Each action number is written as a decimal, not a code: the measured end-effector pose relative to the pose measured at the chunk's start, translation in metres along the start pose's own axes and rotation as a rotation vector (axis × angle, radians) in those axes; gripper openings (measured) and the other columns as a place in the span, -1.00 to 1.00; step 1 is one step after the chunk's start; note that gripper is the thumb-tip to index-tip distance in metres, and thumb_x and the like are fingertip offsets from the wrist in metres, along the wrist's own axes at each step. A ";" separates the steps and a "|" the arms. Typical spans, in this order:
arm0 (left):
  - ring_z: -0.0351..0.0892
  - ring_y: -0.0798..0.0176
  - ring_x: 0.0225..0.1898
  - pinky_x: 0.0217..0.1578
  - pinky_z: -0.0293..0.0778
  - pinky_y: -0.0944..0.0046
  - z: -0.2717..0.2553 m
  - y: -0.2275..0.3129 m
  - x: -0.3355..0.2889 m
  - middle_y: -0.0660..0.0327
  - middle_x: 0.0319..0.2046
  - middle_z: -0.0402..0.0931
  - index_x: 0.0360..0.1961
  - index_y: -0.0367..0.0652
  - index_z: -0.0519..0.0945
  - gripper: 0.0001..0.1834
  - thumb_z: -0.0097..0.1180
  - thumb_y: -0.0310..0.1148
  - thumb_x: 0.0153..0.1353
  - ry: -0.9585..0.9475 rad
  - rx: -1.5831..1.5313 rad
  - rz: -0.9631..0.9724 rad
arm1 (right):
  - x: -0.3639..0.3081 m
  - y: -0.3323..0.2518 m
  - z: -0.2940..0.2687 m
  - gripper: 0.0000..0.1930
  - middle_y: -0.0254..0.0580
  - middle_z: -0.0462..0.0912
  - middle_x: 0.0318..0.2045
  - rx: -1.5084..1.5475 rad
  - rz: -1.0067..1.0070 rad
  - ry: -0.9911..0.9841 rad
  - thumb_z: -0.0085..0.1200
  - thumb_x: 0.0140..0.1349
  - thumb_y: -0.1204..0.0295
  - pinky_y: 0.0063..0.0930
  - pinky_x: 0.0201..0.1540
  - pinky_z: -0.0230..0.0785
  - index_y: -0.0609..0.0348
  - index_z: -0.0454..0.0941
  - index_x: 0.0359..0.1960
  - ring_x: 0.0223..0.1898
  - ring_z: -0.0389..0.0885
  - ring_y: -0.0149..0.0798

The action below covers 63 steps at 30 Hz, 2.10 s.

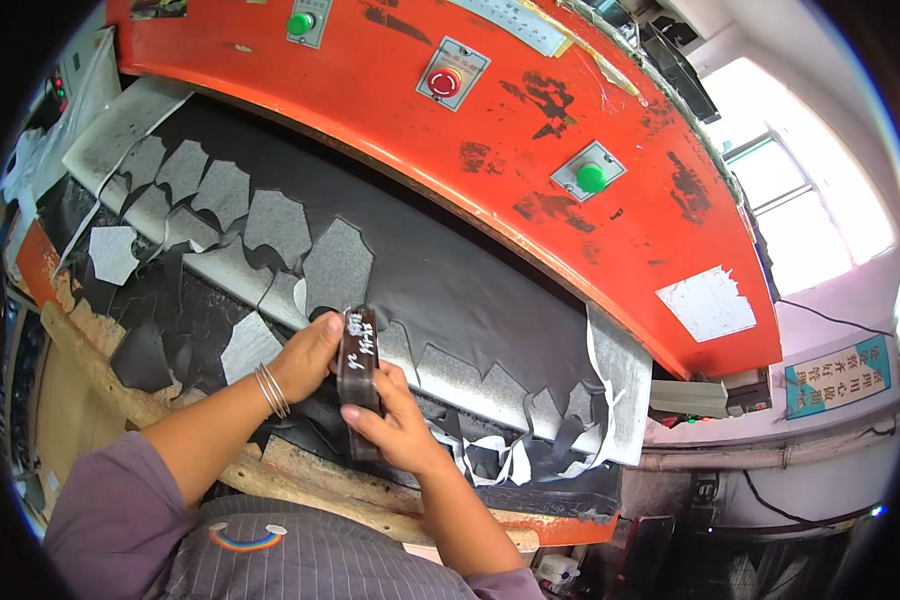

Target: Cutting leather components for shoes using a manual die-cutting machine.

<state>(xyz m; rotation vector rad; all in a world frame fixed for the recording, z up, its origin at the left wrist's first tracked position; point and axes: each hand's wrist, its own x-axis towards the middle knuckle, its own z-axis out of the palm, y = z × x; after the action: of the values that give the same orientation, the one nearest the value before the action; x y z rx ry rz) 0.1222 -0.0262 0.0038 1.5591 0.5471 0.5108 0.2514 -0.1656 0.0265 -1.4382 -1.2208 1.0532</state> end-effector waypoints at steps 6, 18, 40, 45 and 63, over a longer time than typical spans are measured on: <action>0.46 -0.09 -0.05 -0.03 0.43 0.07 0.009 -0.023 -0.022 0.01 -0.01 0.32 -0.06 -0.22 0.44 -0.60 0.20 -0.34 0.08 0.180 0.533 0.310 | 0.015 0.002 -0.039 -0.45 0.20 0.25 0.23 -0.484 -0.055 0.290 0.37 -0.12 0.23 -0.18 0.23 0.12 0.09 0.54 -0.03 0.24 0.24 0.10; 0.55 0.01 -0.15 -0.13 0.43 0.13 -0.061 0.024 -0.086 0.01 -0.17 0.54 -0.09 -0.16 0.55 -0.52 0.19 -0.01 0.12 -0.486 0.581 -0.311 | 0.082 0.016 -0.056 -0.35 0.12 0.25 0.27 -0.966 0.042 0.278 0.40 -0.18 0.28 -0.19 0.20 0.20 0.08 0.48 0.06 0.18 0.30 0.08; 0.26 0.15 0.27 0.35 -0.08 0.07 -0.009 -0.034 0.052 0.11 0.14 0.44 0.31 -0.45 0.00 -0.23 -0.11 -0.47 0.04 0.079 0.711 0.194 | 0.038 0.062 -0.055 -0.24 0.16 0.45 0.10 -0.981 -0.004 0.591 0.26 -0.01 0.13 -0.08 0.28 -0.01 0.22 0.30 0.22 0.19 0.36 0.01; 0.28 0.07 0.24 0.35 -0.09 0.04 -0.014 -0.035 0.053 0.12 0.13 0.45 0.32 -0.45 -0.03 -0.22 -0.13 -0.47 0.03 0.066 0.688 0.206 | 0.043 0.063 -0.047 -0.25 0.15 0.45 0.10 -1.008 0.023 0.626 0.25 -0.02 0.15 -0.07 0.27 0.01 0.23 0.31 0.21 0.19 0.37 0.01; 0.35 0.03 0.18 0.34 -0.03 0.06 -0.021 -0.031 0.053 0.06 0.09 0.47 0.27 -0.51 0.00 -0.26 -0.13 -0.51 0.02 0.122 0.606 0.186 | 0.051 0.060 -0.037 -0.26 0.14 0.44 0.10 -1.073 0.029 0.668 0.22 -0.03 0.14 -0.10 0.24 0.05 0.11 0.31 0.22 0.10 0.40 0.08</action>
<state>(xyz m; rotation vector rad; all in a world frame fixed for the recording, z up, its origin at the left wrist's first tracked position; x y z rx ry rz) 0.1490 0.0244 -0.0259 2.1799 0.6941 0.6196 0.3055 -0.1229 -0.0270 -2.3346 -1.2690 -0.2195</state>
